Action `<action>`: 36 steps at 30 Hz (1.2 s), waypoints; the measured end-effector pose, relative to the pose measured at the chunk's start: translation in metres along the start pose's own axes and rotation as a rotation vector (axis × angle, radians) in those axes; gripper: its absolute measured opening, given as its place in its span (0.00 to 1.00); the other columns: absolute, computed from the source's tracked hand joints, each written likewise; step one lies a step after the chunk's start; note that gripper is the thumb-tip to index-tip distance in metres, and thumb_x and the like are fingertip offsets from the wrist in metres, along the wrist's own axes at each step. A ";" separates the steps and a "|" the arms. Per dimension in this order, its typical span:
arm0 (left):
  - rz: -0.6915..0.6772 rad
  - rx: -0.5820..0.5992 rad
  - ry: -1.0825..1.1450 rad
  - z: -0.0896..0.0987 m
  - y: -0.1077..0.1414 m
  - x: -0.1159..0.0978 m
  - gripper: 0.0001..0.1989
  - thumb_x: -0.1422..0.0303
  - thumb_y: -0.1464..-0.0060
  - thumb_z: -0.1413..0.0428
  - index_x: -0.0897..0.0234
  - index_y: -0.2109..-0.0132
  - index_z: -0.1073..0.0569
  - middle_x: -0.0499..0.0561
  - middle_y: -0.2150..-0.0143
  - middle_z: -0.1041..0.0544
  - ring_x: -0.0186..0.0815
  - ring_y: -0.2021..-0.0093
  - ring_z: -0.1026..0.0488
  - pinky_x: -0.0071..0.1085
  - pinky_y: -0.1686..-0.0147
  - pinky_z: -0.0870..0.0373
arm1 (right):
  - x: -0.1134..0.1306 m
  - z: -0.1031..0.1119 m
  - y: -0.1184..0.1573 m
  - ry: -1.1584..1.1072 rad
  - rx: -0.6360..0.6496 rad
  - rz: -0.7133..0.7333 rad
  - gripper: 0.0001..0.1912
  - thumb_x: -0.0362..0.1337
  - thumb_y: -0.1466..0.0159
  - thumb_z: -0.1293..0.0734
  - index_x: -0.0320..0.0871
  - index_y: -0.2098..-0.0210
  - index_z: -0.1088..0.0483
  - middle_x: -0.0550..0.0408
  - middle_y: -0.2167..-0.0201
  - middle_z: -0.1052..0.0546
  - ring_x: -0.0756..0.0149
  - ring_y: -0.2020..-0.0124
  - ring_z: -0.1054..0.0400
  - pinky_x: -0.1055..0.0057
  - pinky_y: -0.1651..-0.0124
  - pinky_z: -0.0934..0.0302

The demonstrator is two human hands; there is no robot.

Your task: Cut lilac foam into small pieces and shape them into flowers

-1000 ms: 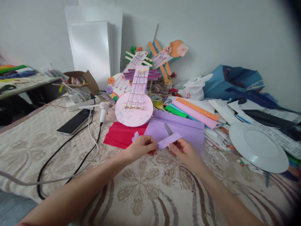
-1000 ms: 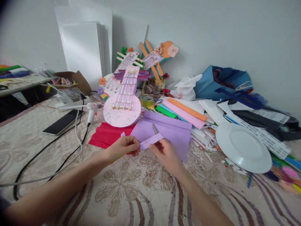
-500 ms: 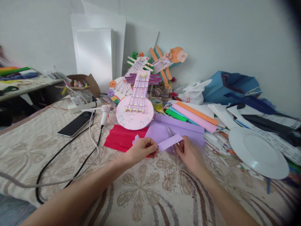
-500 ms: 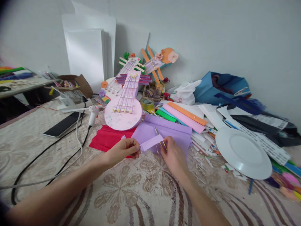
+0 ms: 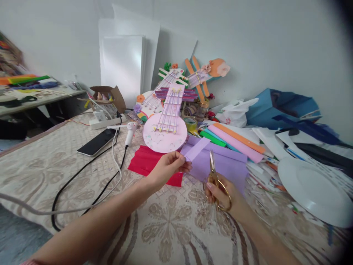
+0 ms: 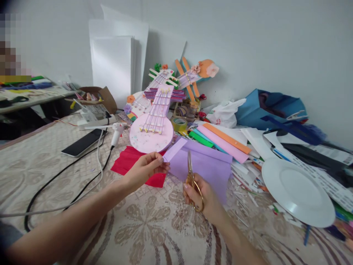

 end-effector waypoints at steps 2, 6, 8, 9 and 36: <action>-0.043 -0.033 0.047 0.001 -0.001 -0.004 0.10 0.67 0.50 0.43 0.68 0.69 0.36 0.54 0.69 0.24 0.31 0.68 0.26 0.30 0.61 0.31 | -0.003 -0.001 0.001 0.009 0.009 -0.022 0.13 0.47 0.39 0.39 0.43 0.69 0.41 0.63 0.80 0.37 0.73 0.80 0.43 0.75 0.76 0.47; -0.072 -0.062 0.076 0.001 -0.001 -0.008 0.09 0.68 0.50 0.44 0.68 0.69 0.36 0.55 0.68 0.24 0.32 0.67 0.26 0.31 0.61 0.31 | 0.003 0.000 0.004 0.105 -0.025 -0.018 0.14 0.45 0.43 0.35 0.43 0.65 0.39 0.62 0.77 0.39 0.72 0.78 0.44 0.75 0.75 0.48; -0.057 -0.063 0.060 0.002 -0.001 -0.008 0.09 0.68 0.49 0.44 0.68 0.69 0.36 0.55 0.68 0.24 0.32 0.67 0.25 0.32 0.60 0.31 | 0.012 -0.001 0.008 0.211 -0.011 0.034 0.14 0.45 0.43 0.36 0.43 0.63 0.39 0.61 0.76 0.39 0.70 0.77 0.44 0.74 0.74 0.48; -0.038 -0.053 0.047 0.002 -0.001 -0.007 0.09 0.68 0.49 0.44 0.68 0.69 0.36 0.55 0.68 0.24 0.32 0.67 0.25 0.32 0.60 0.31 | 0.017 -0.003 0.011 0.268 0.019 0.060 0.14 0.46 0.42 0.37 0.43 0.63 0.39 0.60 0.76 0.38 0.70 0.76 0.45 0.73 0.73 0.48; 0.235 0.160 -0.121 -0.001 0.002 0.014 0.12 0.65 0.52 0.42 0.69 0.70 0.36 0.55 0.70 0.22 0.32 0.68 0.24 0.29 0.64 0.28 | 0.016 -0.024 0.020 0.217 0.202 -0.060 0.24 0.59 0.39 0.49 0.43 0.72 0.41 0.62 0.80 0.47 0.71 0.79 0.52 0.74 0.77 0.50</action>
Point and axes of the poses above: each hand's wrist, its own y-axis away from the middle knuckle, its own z-axis out of the back of the hand, x = y × z, the point moved 4 cm from there along -y, towards the middle knuckle
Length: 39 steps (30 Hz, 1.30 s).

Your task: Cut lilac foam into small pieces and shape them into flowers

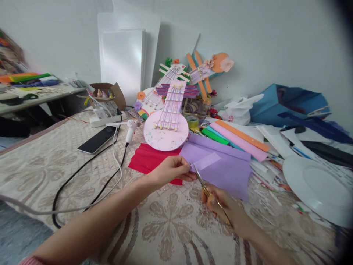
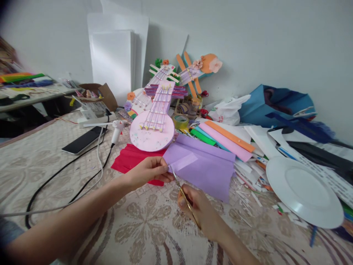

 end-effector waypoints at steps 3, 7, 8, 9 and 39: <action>0.010 0.009 0.000 0.000 0.000 0.001 0.12 0.65 0.52 0.42 0.69 0.70 0.36 0.55 0.70 0.22 0.33 0.69 0.24 0.30 0.64 0.28 | -0.004 -0.001 0.000 -0.023 -0.014 -0.003 0.24 0.58 0.40 0.48 0.43 0.72 0.40 0.62 0.80 0.46 0.71 0.79 0.52 0.75 0.77 0.49; 0.010 0.019 0.007 0.000 0.000 0.001 0.12 0.66 0.52 0.42 0.69 0.70 0.36 0.55 0.71 0.22 0.33 0.69 0.24 0.30 0.64 0.28 | -0.009 -0.002 -0.002 -0.036 -0.002 -0.001 0.26 0.59 0.40 0.48 0.43 0.71 0.39 0.62 0.80 0.46 0.71 0.79 0.52 0.75 0.77 0.49; 0.009 0.020 0.008 0.000 -0.001 0.001 0.12 0.66 0.52 0.42 0.69 0.70 0.36 0.55 0.71 0.22 0.33 0.69 0.24 0.29 0.64 0.28 | -0.009 -0.002 -0.002 -0.035 0.001 -0.001 0.26 0.59 0.40 0.49 0.43 0.71 0.39 0.61 0.80 0.46 0.71 0.79 0.51 0.75 0.77 0.49; 0.008 0.020 0.007 -0.001 -0.001 0.001 0.12 0.66 0.52 0.42 0.69 0.70 0.36 0.55 0.71 0.22 0.32 0.69 0.24 0.29 0.64 0.28 | -0.009 -0.002 -0.002 -0.035 0.002 -0.001 0.26 0.59 0.40 0.49 0.43 0.70 0.39 0.61 0.79 0.46 0.71 0.78 0.52 0.75 0.77 0.49; -0.006 0.053 0.011 0.005 -0.001 0.001 0.11 0.66 0.50 0.43 0.69 0.69 0.36 0.55 0.69 0.22 0.34 0.67 0.24 0.30 0.63 0.28 | -0.019 -0.010 -0.002 -0.237 -0.046 -0.153 0.19 0.53 0.41 0.42 0.45 0.76 0.44 0.64 0.86 0.44 0.73 0.85 0.51 0.77 0.84 0.51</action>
Point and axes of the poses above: each hand's wrist, its own y-axis away from the middle knuckle, its own z-axis out of the back of the hand, x = y × z, the point moved 4 cm from there along -y, towards the middle knuckle
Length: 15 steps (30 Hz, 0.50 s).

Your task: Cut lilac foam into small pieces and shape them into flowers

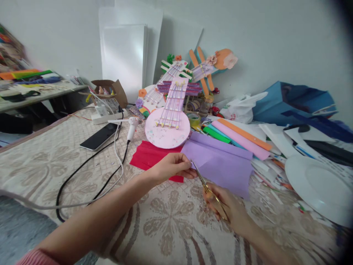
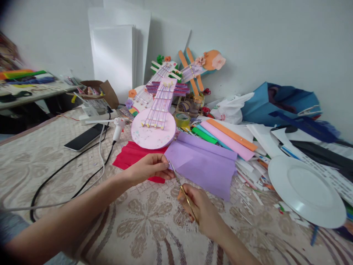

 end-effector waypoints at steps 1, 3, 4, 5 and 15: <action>0.001 -0.002 -0.003 0.000 0.000 0.000 0.11 0.65 0.51 0.43 0.69 0.69 0.36 0.55 0.69 0.22 0.34 0.67 0.24 0.30 0.62 0.28 | 0.000 0.000 0.000 0.002 -0.006 -0.007 0.18 0.52 0.40 0.42 0.45 0.76 0.43 0.64 0.87 0.44 0.73 0.86 0.51 0.77 0.84 0.52; 0.006 -0.023 -0.019 0.001 -0.001 0.000 0.12 0.65 0.51 0.43 0.69 0.69 0.36 0.55 0.69 0.22 0.34 0.67 0.24 0.30 0.63 0.28 | 0.002 0.002 -0.001 0.058 -0.031 0.004 0.17 0.50 0.39 0.43 0.45 0.76 0.42 0.64 0.88 0.43 0.73 0.87 0.50 0.76 0.84 0.52; 0.012 -0.045 -0.036 0.002 -0.001 0.000 0.12 0.64 0.52 0.42 0.69 0.70 0.36 0.55 0.69 0.22 0.34 0.67 0.24 0.30 0.63 0.28 | 0.005 0.005 -0.002 0.127 -0.061 0.022 0.16 0.49 0.39 0.44 0.45 0.76 0.41 0.64 0.88 0.42 0.72 0.86 0.49 0.76 0.83 0.52; 0.020 -0.071 -0.060 0.003 -0.001 0.000 0.12 0.64 0.52 0.42 0.69 0.70 0.36 0.55 0.69 0.22 0.34 0.67 0.24 0.30 0.64 0.28 | 0.008 0.011 -0.003 0.226 -0.107 0.044 0.15 0.47 0.38 0.44 0.44 0.75 0.40 0.63 0.87 0.40 0.72 0.85 0.47 0.76 0.82 0.51; 0.120 -0.043 -0.213 -0.008 0.001 0.013 0.14 0.63 0.55 0.41 0.69 0.71 0.35 0.53 0.71 0.24 0.32 0.72 0.25 0.28 0.70 0.29 | 0.015 0.072 -0.013 1.135 -0.681 0.144 0.10 0.42 0.40 0.40 0.41 0.67 0.32 0.48 0.71 0.28 0.58 0.71 0.33 0.68 0.72 0.46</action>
Point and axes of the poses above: each hand's wrist, its own y-axis away from the middle knuckle, its own z-axis out of the back of the hand, x = y × z, the point moved 4 cm from there along -y, towards the middle knuckle
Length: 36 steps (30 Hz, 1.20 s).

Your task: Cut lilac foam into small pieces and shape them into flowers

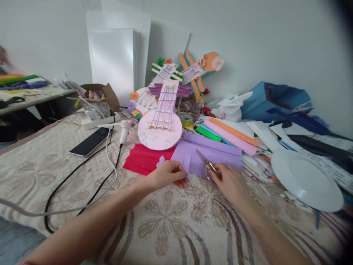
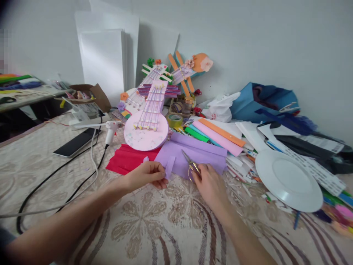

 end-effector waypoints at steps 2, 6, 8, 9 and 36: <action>-0.011 0.010 -0.022 -0.004 0.002 -0.001 0.13 0.63 0.54 0.42 0.69 0.70 0.35 0.52 0.71 0.24 0.31 0.73 0.25 0.28 0.71 0.29 | 0.008 0.010 0.003 -0.113 -0.107 0.047 0.10 0.40 0.40 0.39 0.41 0.66 0.32 0.45 0.64 0.29 0.56 0.63 0.34 0.66 0.65 0.43; -0.053 0.060 -0.112 -0.012 0.006 -0.003 0.12 0.63 0.51 0.44 0.70 0.70 0.34 0.51 0.73 0.26 0.30 0.74 0.27 0.27 0.72 0.30 | 0.039 0.015 0.013 -0.701 0.155 0.112 0.09 0.40 0.37 0.42 0.43 0.64 0.33 0.52 0.68 0.29 0.64 0.67 0.35 0.70 0.66 0.41; -0.078 0.074 -0.145 -0.016 0.008 -0.003 0.12 0.63 0.51 0.45 0.69 0.70 0.34 0.50 0.73 0.26 0.30 0.74 0.27 0.27 0.72 0.30 | 0.053 0.009 0.019 -0.949 0.375 0.100 0.09 0.39 0.36 0.43 0.43 0.66 0.34 0.55 0.72 0.30 0.66 0.70 0.36 0.72 0.69 0.42; -0.091 0.074 -0.158 -0.017 0.009 -0.002 0.11 0.63 0.51 0.45 0.69 0.70 0.34 0.49 0.74 0.27 0.30 0.74 0.27 0.27 0.72 0.30 | 0.057 0.007 0.022 -1.029 0.427 0.083 0.08 0.38 0.37 0.42 0.43 0.67 0.34 0.56 0.73 0.31 0.67 0.71 0.37 0.72 0.70 0.42; -0.028 0.034 0.029 -0.013 0.007 -0.002 0.17 0.57 0.50 0.47 0.70 0.69 0.32 0.54 0.71 0.25 0.31 0.72 0.27 0.29 0.69 0.31 | 0.057 -0.012 0.028 -1.285 0.340 -0.162 0.08 0.38 0.39 0.39 0.42 0.73 0.38 0.62 0.80 0.37 0.73 0.78 0.45 0.76 0.75 0.50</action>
Point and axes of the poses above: each hand's wrist, its own y-axis away from the middle knuckle, its own z-axis out of the back of the hand, x = y × z, the point moved 4 cm from there along -y, towards the middle knuckle
